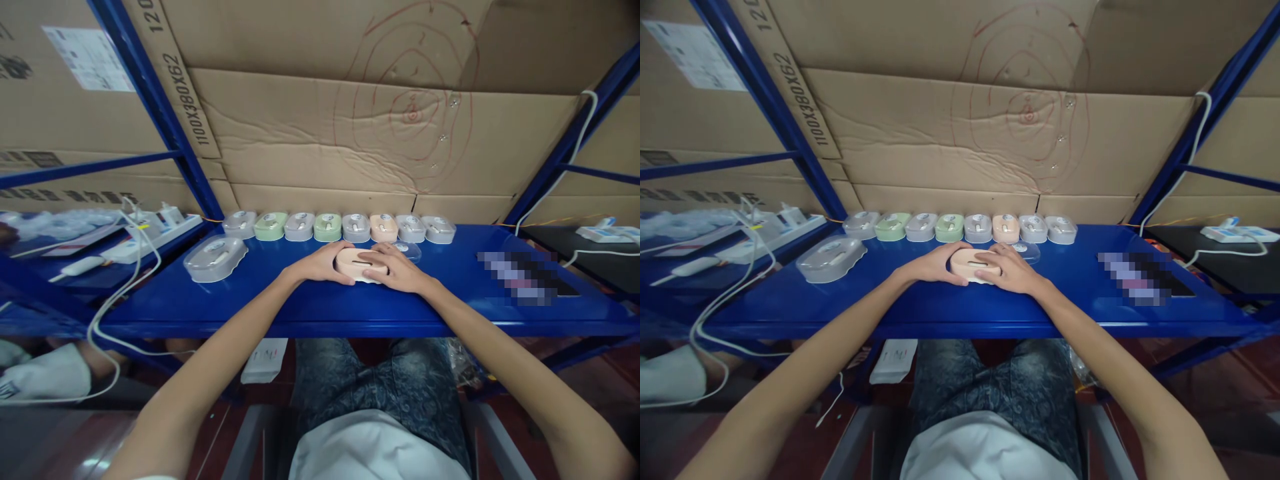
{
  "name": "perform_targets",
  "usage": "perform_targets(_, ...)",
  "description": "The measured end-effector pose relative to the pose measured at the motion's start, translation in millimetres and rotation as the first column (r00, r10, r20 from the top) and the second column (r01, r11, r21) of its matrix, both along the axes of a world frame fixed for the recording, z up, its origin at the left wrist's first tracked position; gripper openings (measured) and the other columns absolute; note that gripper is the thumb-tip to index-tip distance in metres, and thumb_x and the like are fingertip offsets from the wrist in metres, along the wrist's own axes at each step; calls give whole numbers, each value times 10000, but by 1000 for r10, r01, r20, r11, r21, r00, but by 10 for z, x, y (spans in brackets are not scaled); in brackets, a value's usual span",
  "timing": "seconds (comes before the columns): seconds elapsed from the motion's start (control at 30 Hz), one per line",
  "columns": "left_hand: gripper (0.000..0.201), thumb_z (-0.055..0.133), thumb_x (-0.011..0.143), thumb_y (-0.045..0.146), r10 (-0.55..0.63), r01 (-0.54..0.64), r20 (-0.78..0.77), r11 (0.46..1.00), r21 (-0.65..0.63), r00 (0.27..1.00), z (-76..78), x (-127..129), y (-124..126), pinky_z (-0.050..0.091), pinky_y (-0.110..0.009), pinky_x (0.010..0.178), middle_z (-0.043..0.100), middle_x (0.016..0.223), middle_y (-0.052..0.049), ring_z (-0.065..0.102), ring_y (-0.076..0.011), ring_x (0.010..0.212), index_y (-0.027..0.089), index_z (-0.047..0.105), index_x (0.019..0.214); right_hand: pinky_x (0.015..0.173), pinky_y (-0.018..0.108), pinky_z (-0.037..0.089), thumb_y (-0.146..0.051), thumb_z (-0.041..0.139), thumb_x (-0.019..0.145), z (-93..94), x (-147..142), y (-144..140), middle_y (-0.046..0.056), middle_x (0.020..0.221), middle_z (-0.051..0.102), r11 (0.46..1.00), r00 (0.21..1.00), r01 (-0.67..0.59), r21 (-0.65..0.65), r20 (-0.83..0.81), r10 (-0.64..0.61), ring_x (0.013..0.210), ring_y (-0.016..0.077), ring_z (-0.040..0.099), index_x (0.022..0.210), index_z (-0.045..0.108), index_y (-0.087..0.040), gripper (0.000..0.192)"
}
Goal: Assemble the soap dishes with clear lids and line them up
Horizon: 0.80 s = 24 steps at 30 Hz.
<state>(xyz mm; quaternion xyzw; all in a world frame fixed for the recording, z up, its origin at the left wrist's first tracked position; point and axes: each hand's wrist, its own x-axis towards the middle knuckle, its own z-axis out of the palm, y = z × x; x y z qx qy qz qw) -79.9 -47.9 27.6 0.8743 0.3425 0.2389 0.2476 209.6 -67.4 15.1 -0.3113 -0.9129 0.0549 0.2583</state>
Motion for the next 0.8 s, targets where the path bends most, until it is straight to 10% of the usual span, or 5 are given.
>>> perform_targets(0.43, 1113, 995, 619, 628, 8, -10, -99, 1000, -21, 995, 119, -195, 38, 536, -531, 1119, 681, 1505, -152, 673, -407, 1334, 262, 552, 1572, 1217, 661, 475, -701, 537, 1092, 10, 111, 60, 144, 1427, 706, 987, 974, 155, 49, -175, -144, 1391, 403, 595, 1498, 723, -289, 608)
perform_targets(0.8, 892, 910, 594, 742, 332, -367, -445, 930, 7, 832, 328, -769, 166, 551, -467, 1059, 735, 1412, -162, 689, -411, 1284, 227, 709, 1294, 1187, 661, 495, -690, 602, 1064, 49, 154, 24, 137, 1393, 708, 990, 987, 110, 92, -123, -99, 1359, 393, 617, 1463, 739, -300, 575)
